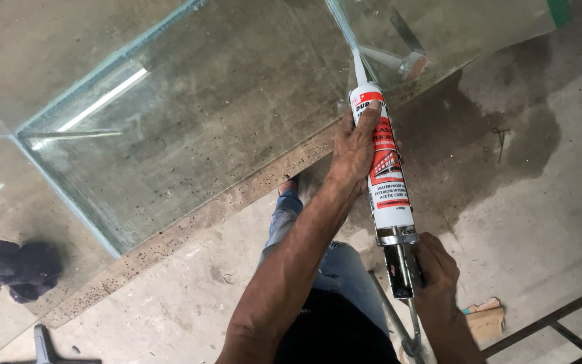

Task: Applying silicone sealant to the edges of glass panels and smoothing the joints to assemble a tank.

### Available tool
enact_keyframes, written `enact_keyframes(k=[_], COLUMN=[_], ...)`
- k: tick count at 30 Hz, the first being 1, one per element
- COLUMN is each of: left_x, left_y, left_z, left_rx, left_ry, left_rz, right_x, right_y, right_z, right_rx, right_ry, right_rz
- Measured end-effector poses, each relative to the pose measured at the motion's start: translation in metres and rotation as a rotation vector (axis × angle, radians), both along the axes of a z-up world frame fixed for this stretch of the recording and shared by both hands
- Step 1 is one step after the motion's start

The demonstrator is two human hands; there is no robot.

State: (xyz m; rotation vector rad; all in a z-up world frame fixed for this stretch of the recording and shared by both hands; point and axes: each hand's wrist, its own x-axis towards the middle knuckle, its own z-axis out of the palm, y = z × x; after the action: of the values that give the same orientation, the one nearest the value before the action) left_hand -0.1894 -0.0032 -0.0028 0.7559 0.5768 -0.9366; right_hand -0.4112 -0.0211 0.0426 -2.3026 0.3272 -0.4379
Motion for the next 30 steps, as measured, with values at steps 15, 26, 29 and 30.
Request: enact_keyframes(k=[15,26,29,30], left_x=[-0.025,-0.039,-0.041,-0.042], left_y=[0.001,0.001,-0.001,-0.001], left_z=[0.0,0.004,0.007,0.009], left_rx=[-0.014,0.018,0.04,0.065], left_ry=[-0.007,-0.001,0.003,0.004], left_rz=[-0.007,-0.065,-0.076,-0.083], right_x=[-0.035,-0.052,-0.054,-0.055], right_y=[0.002,0.005,0.006,0.006], right_z=[-0.008,-0.007,-0.007,-0.006], right_rx=[-0.013,0.006,0.001,-0.007], right_ry=[0.027,0.036,0.033,0.045], right_rz=[-0.026,-0.046,-0.05,-0.058])
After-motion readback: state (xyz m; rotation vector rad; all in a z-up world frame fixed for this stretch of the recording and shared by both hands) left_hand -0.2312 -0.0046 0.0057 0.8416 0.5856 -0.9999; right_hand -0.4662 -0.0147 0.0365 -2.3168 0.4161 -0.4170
